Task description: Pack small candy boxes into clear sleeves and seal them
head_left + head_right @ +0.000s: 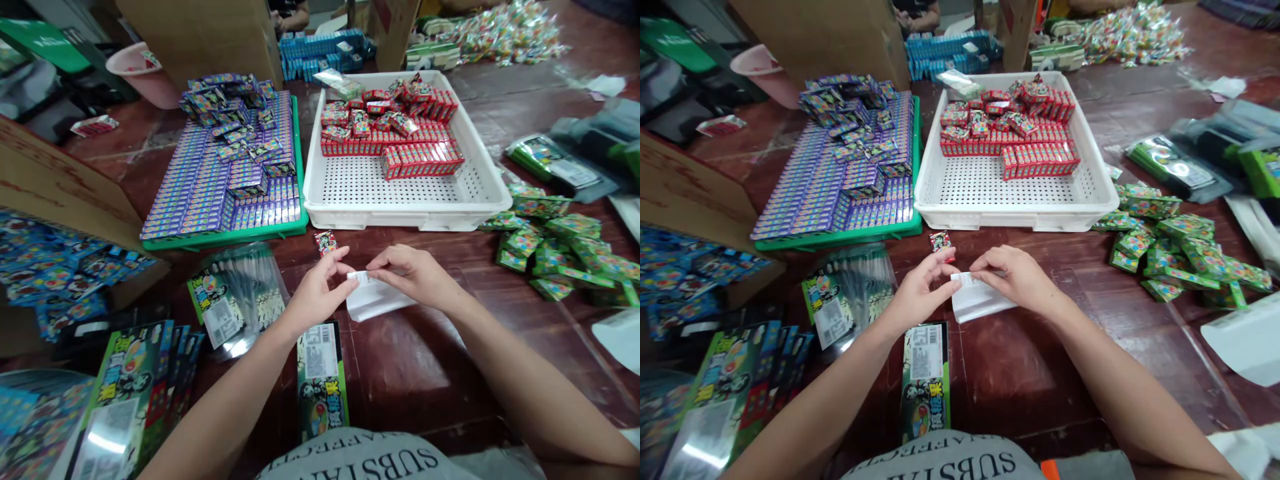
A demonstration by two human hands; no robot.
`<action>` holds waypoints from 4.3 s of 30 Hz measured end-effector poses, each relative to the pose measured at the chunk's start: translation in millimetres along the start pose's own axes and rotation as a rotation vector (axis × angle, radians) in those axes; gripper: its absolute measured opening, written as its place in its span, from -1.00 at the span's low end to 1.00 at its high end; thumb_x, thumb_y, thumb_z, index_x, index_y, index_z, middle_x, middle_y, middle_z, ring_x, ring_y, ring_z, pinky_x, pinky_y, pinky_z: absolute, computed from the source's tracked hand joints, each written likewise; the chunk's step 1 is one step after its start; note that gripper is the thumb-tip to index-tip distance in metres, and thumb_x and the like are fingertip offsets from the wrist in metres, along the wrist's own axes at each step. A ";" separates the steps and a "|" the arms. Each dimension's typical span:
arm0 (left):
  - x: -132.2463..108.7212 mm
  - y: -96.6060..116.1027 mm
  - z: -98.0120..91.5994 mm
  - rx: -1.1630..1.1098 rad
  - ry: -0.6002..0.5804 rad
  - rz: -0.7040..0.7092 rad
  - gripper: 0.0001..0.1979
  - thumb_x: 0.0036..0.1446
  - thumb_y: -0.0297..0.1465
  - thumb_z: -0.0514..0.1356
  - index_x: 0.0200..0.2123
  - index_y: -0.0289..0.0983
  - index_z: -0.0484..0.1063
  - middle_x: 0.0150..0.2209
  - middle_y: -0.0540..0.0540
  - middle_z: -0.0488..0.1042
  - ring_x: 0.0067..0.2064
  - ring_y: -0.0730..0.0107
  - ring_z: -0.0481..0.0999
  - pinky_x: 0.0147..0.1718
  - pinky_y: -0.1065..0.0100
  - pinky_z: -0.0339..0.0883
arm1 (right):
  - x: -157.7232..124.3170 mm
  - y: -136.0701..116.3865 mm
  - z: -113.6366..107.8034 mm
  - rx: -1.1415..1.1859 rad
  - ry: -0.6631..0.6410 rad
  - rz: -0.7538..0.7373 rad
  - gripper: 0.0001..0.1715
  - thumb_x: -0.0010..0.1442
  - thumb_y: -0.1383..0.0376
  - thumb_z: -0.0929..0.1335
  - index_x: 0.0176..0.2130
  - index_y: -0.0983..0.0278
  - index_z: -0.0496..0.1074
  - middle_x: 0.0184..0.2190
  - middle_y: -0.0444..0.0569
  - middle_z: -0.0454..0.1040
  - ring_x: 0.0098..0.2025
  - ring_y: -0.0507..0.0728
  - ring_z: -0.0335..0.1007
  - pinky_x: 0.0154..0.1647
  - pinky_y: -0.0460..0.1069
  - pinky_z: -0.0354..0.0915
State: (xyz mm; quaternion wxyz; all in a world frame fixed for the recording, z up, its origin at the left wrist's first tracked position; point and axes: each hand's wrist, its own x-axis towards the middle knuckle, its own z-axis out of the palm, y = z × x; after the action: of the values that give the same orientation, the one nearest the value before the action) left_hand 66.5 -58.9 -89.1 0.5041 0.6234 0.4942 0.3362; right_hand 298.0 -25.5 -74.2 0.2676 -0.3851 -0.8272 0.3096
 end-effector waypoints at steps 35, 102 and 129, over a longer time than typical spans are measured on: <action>-41.7 -35.1 -15.4 0.073 0.119 -0.119 -0.39 0.30 -0.29 0.23 0.35 -0.18 0.14 0.15 -0.19 0.54 0.18 0.19 0.52 0.17 0.10 0.35 | -17.4 -5.6 18.5 0.377 0.402 0.187 -0.35 0.28 0.14 0.42 0.26 0.06 0.19 -0.19 -0.02 0.50 -0.14 0.19 0.51 -0.18 0.10 0.47; -123.6 -21.4 -55.7 -0.102 0.073 -0.167 -0.79 0.05 -0.38 0.40 -0.24 -0.24 0.50 -0.25 -0.05 0.57 -0.21 0.33 0.56 -0.18 0.27 0.47 | -32.9 -84.8 88.4 0.082 -0.131 -0.033 -0.06 0.41 0.32 0.28 0.49 -0.03 -0.33 0.05 -0.06 0.53 0.10 0.24 0.40 0.25 0.33 0.18; -143.5 -29.2 -2.0 -0.250 0.177 -0.080 -0.71 0.17 -0.33 0.34 -0.05 -0.25 0.44 -0.09 -0.11 0.52 -0.11 0.37 0.55 -0.07 0.30 0.46 | -94.1 -58.2 87.8 0.483 -0.097 0.117 -0.09 0.37 0.27 0.33 0.49 -0.05 -0.18 -0.01 -0.03 0.40 -0.17 0.08 0.43 -0.09 0.06 0.49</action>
State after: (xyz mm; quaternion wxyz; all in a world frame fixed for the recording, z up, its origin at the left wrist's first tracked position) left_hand 15.6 -195.3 -105.3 0.5453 0.5036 0.5153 0.4283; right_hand 263.4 -157.8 -110.0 0.2934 -0.3420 -0.7172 0.5316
